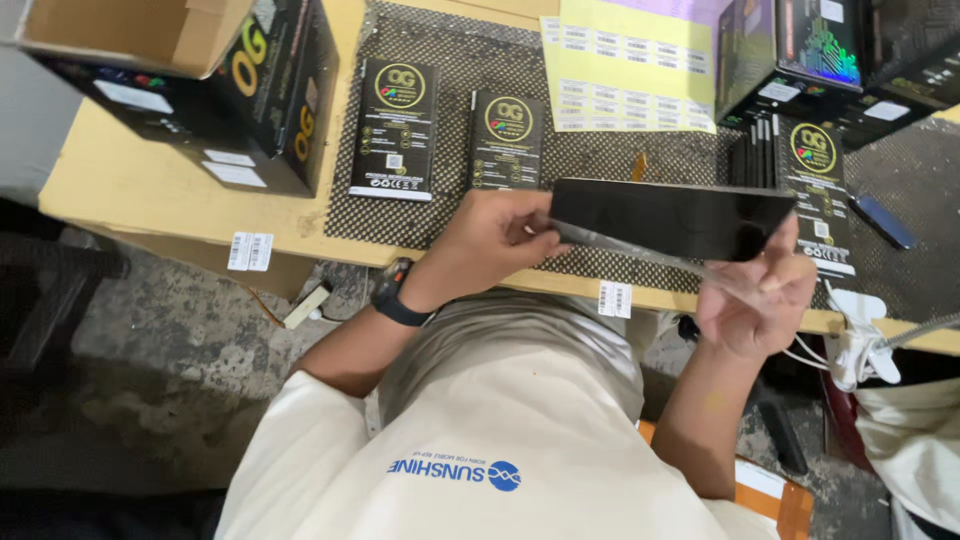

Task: The person removes a black rectangular electronic component from a plastic sleeve, inspects both sides, and places it into a black box labeled OG. The person repeats this process with a second component, then stacks the boxes and places them into a larger cardboard shipping box.

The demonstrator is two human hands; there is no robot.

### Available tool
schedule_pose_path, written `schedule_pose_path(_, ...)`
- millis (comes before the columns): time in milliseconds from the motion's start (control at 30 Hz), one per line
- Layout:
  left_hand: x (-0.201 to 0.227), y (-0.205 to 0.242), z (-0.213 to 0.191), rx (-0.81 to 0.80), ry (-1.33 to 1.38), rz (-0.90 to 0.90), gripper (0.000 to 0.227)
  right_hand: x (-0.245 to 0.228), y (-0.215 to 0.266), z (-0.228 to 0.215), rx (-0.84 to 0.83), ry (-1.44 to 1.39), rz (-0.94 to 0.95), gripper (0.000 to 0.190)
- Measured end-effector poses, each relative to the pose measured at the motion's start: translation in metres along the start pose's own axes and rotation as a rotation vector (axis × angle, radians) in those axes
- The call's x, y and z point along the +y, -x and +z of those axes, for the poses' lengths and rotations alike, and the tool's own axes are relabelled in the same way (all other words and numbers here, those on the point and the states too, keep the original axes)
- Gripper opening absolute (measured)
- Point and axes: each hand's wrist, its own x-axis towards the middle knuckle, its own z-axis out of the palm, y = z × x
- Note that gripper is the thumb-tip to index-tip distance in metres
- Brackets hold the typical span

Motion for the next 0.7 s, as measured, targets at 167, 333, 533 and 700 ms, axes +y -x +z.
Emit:
schedule_pose_path(167, -0.010, -0.009, 0.001, 0.111, -0.352, 0.131, 0.031, -0.001, 0.018, 0.012, 0.119, -0.051, 0.083, 0.004)
schedule_pose_path(333, -0.026, -0.017, 0.014, 0.221, -0.619, 0.204, 0.042, 0.008, 0.008, 0.031, 0.113, 0.046, 0.091, 0.015)
schedule_pose_path(533, -0.031, -0.022, 0.026, 0.293, -0.813, 0.235, 0.042, 0.012, 0.007, 0.030, 0.147, 0.050, 0.068, 0.009)
schedule_pose_path(700, -0.031, -0.024, 0.029, 0.289, -0.819, 0.259, 0.045, 0.009, 0.002, 0.031, 0.152, 0.036, 0.072, 0.004)
